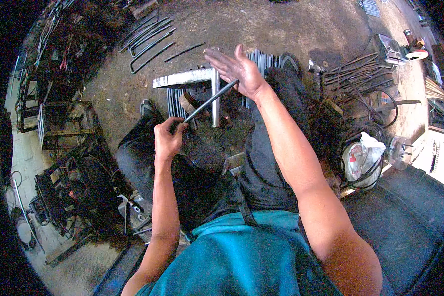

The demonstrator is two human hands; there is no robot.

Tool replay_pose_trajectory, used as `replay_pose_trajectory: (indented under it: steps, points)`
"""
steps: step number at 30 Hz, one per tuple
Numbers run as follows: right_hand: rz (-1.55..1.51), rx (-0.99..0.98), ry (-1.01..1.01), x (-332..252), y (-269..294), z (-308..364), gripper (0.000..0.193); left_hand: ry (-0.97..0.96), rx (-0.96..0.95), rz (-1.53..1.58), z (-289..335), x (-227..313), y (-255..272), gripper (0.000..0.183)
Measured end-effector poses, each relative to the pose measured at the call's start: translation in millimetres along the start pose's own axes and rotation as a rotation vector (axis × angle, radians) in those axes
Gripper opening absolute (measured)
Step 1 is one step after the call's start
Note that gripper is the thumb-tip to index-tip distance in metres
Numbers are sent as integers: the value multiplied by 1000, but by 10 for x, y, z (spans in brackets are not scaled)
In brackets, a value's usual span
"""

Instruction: Hammering a metal rod against a jig to bend it.

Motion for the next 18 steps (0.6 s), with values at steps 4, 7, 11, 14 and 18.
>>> replay_pose_trajectory:
  steps: [4,7,11,14,18]
  points:
    - [44,-25,-2,-12,-49,13,92,-34,33,-41,0,35,8,16]
    - [51,-25,-20,8,-36,2,94,14,31,8,10,39,-1,16]
    - [35,2,-25,26,-1,-17,95,-32,63,-70,5,113,35,17]
    - [1,40,-34,2,63,-17,95,-62,45,-75,-13,73,31,16]
    - [-335,-18,20,-76,35,-3,95,112,-44,339,3,-106,24,23]
Point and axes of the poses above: each hand's wrist, its own z-axis away from the middle knuckle, its own y-axis out of the back of the hand, x = y × z, the point moved 4 cm from there along -z, towards the middle knuckle, and after that the axes turned 1 degree about -x, right-handed, at the moved point
